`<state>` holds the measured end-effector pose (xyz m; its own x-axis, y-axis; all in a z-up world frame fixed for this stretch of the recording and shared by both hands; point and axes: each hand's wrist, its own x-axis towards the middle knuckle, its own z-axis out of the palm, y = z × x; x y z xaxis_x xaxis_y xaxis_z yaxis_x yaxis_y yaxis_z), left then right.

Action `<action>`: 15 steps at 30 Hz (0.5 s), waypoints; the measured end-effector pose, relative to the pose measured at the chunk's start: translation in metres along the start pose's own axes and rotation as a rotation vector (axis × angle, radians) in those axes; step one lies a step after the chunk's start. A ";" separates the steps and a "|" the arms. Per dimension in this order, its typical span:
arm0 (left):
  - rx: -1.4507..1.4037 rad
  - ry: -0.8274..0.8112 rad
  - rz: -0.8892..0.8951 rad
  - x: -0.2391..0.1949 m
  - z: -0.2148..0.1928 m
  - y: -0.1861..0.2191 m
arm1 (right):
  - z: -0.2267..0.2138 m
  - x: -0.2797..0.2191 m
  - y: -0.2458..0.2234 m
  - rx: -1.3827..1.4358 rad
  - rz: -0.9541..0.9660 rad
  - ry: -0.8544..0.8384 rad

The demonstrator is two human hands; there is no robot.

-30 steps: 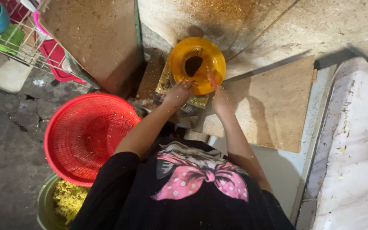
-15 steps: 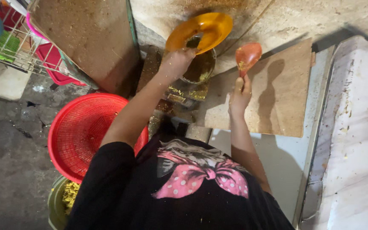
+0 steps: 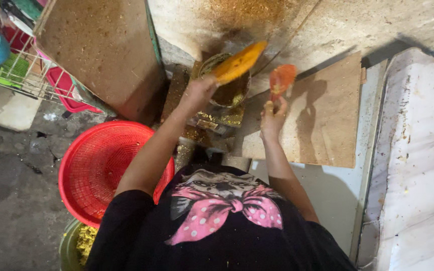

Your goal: The person operates a manual grinder to process nuts into a paste. They repeatedly scoop the ground paste from the grinder into a green bowl using a red spatula, then add more whole nuts from a red basket into the grinder to continue processing.

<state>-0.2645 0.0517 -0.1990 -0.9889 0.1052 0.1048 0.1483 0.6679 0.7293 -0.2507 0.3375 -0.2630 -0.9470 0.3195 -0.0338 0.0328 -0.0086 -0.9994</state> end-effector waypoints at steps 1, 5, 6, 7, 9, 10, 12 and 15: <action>-0.161 0.048 -0.083 0.007 -0.006 0.003 | 0.004 0.001 -0.006 -0.121 -0.006 -0.054; -0.624 0.039 -0.191 0.028 -0.024 -0.012 | 0.028 0.006 -0.039 -0.419 -0.040 -0.138; -0.713 0.072 -0.045 0.031 -0.024 -0.019 | 0.037 0.011 -0.051 -0.357 -0.015 -0.159; -0.800 0.104 0.103 0.033 -0.022 -0.025 | 0.048 0.016 -0.064 -0.295 0.011 -0.179; -0.792 0.094 -0.048 0.035 -0.013 -0.035 | 0.061 0.018 -0.090 -0.357 0.066 -0.240; -0.784 0.091 -0.125 0.036 -0.010 -0.040 | 0.069 0.019 -0.104 -0.476 0.095 -0.285; -0.881 0.125 -0.123 0.038 0.004 -0.041 | 0.086 0.009 -0.120 -0.661 0.115 -0.379; -1.073 0.235 -0.225 0.042 0.016 -0.042 | 0.092 -0.027 -0.120 -0.921 -0.163 -0.462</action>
<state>-0.3124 0.0400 -0.2360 -0.9860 -0.1555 -0.0605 -0.0043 -0.3390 0.9408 -0.2590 0.2426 -0.1421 -0.9855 -0.1437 -0.0905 -0.0593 0.7905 -0.6096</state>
